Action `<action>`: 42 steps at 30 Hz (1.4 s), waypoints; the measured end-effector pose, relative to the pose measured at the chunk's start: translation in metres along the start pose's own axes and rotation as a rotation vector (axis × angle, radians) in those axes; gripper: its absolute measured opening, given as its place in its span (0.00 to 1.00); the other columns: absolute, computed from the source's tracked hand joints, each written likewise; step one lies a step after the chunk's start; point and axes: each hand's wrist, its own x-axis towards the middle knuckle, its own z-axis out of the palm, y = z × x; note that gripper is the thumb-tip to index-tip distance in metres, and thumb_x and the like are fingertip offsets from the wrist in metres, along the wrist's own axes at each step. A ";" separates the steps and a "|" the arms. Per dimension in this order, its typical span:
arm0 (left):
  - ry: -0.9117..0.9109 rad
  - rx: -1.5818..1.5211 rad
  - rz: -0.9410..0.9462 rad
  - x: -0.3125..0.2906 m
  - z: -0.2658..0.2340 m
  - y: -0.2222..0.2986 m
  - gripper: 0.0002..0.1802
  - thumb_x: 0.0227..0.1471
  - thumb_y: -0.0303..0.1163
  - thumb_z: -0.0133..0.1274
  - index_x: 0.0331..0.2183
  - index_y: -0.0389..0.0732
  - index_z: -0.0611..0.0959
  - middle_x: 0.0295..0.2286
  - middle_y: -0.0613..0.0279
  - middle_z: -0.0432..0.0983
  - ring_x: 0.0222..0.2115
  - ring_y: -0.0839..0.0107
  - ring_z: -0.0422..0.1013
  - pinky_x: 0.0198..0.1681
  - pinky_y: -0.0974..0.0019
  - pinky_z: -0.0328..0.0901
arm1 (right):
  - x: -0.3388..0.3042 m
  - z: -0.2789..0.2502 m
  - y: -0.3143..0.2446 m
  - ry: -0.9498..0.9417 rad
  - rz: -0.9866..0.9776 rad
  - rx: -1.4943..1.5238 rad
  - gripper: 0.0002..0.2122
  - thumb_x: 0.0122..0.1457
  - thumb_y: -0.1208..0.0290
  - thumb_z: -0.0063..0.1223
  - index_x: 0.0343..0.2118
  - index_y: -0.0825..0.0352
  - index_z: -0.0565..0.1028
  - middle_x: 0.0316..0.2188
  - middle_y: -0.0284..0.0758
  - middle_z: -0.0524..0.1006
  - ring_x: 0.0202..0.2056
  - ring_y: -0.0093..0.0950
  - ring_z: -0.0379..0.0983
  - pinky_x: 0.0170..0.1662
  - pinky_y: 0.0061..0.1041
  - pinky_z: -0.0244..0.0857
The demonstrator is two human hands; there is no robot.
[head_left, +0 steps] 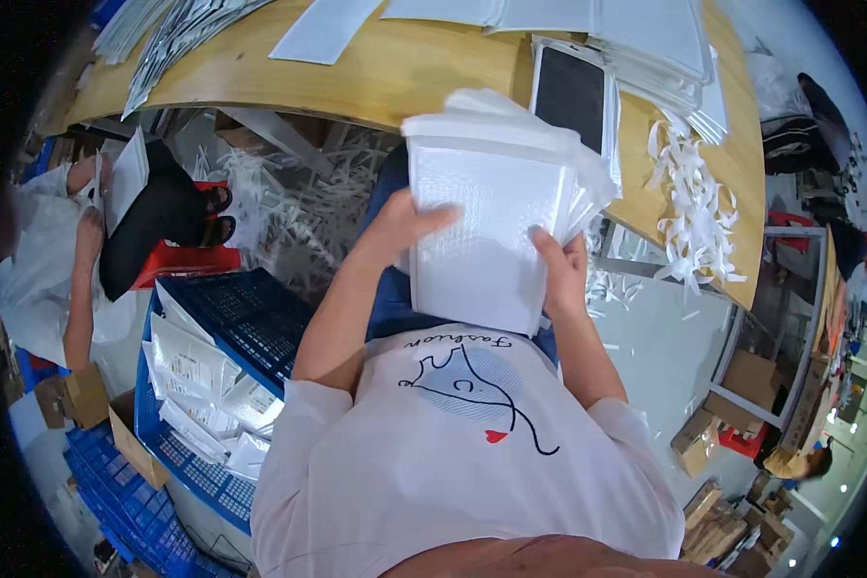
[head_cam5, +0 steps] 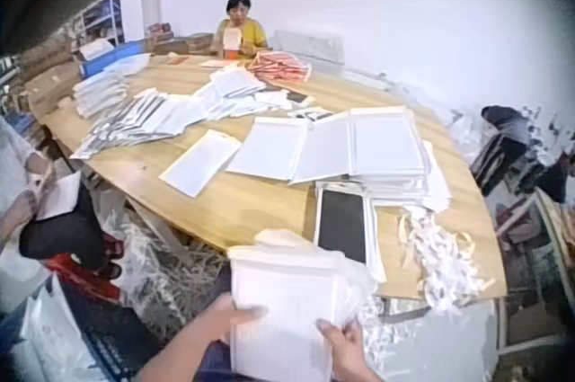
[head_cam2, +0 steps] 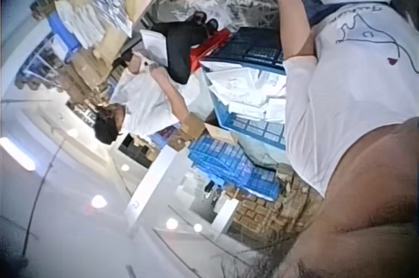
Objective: Packaging thin electronic devices into protective white bubble mailers at a workbench.
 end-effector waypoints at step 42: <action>0.425 1.227 0.787 0.007 0.026 0.021 0.17 0.43 0.31 0.55 0.39 0.40 0.77 0.39 0.60 0.71 0.36 0.58 0.70 0.38 0.63 0.66 | 0.078 -0.106 -0.185 0.789 -1.690 -0.753 0.06 0.52 0.77 0.57 0.33 0.70 0.77 0.29 0.34 0.79 0.28 0.23 0.73 0.30 0.20 0.68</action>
